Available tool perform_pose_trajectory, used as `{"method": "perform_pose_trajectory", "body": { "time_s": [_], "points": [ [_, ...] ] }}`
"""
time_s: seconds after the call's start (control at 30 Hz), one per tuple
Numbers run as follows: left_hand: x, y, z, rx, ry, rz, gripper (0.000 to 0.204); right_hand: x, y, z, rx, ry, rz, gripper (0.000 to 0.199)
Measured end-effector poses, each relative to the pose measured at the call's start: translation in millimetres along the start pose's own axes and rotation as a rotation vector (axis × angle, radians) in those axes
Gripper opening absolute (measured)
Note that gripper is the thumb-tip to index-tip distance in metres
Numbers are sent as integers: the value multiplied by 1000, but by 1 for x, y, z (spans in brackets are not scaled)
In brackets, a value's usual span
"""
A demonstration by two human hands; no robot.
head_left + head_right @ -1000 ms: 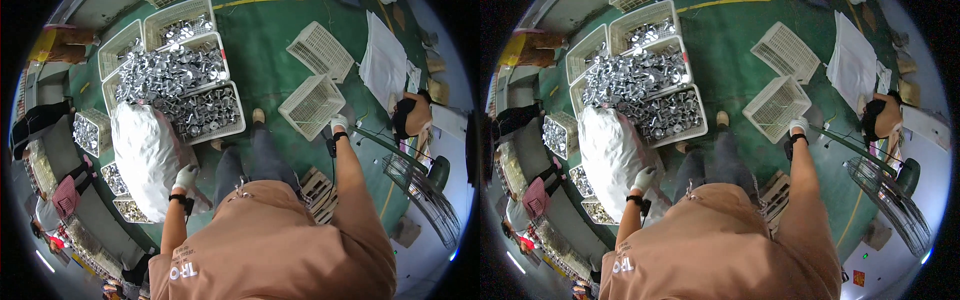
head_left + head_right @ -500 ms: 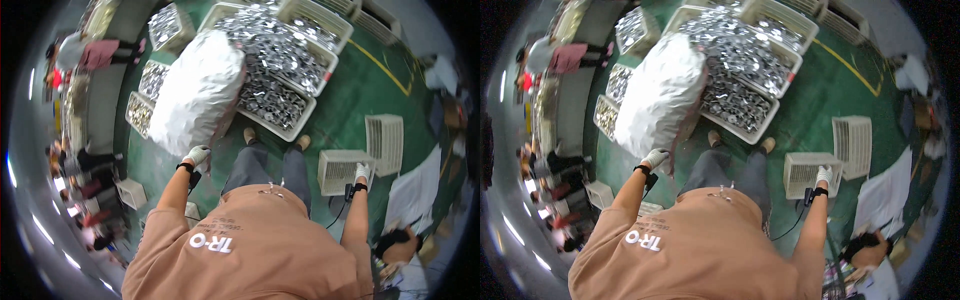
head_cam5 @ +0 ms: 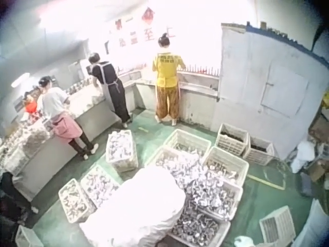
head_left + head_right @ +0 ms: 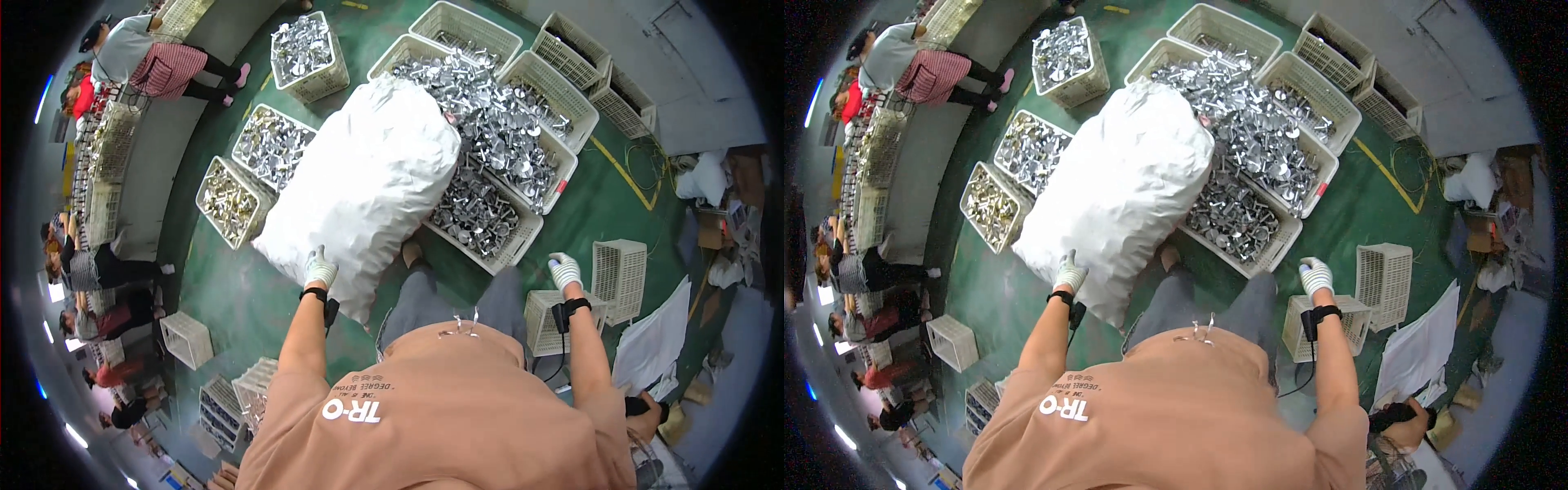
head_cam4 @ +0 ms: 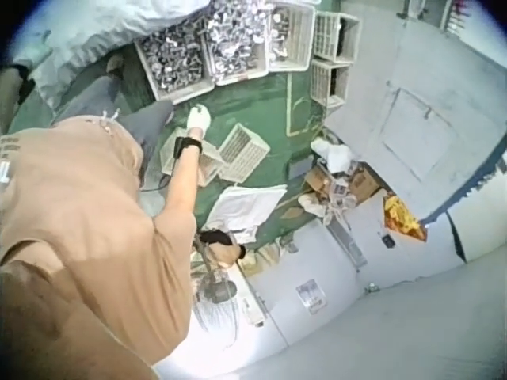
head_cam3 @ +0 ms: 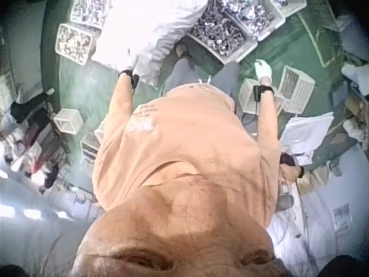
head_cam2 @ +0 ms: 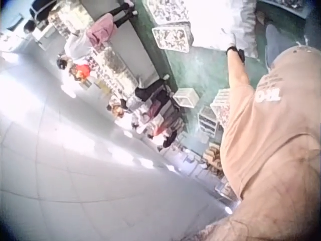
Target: The person unties a large white bag, empties its contents of metal components into plastic crates, and then sorts the components by hand. Finally, they pick up a crate of metal parts and pour them into another crate.
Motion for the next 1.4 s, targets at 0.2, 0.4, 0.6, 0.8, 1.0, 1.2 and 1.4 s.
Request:
{"method": "perform_pose_trajectory", "body": {
  "time_s": [0.2, 0.4, 0.6, 0.8, 1.0, 1.2, 1.4],
  "points": [
    [-33, -13, 9, 15, -70, 246, 72, 44, 46, 40, 144, 168, 74, 25],
    [-46, -26, 14, 109, -124, 276, 70, 113, 95, 32, 178, 16, 59, 27],
    [-41, -66, 20, 240, -27, 158, 63, 152, 127, 15, 323, -16, 70, 28],
    [-52, -75, 21, 270, 35, 190, 61, 166, 119, 9, 333, -121, -1, 26],
    [-47, -72, 50, 251, 42, 163, 60, 170, 91, 16, 290, -113, -2, 27],
    [-47, -53, 84, 134, 14, 240, 60, 171, 35, 31, 215, 46, 208, 32],
    [-39, -27, 106, 51, -28, 248, 60, 232, -9, 0, 317, -1185, 461, 57]
  ]
}}
Point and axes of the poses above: each hand's wrist, its own y-axis away from the middle knuckle, its own x-axis out of the palm, z = x × y, the point moved 1 cm from there along -y, towards the middle knuckle, and after that the axes turned 11 degrees about z, right-handed, at the moved point
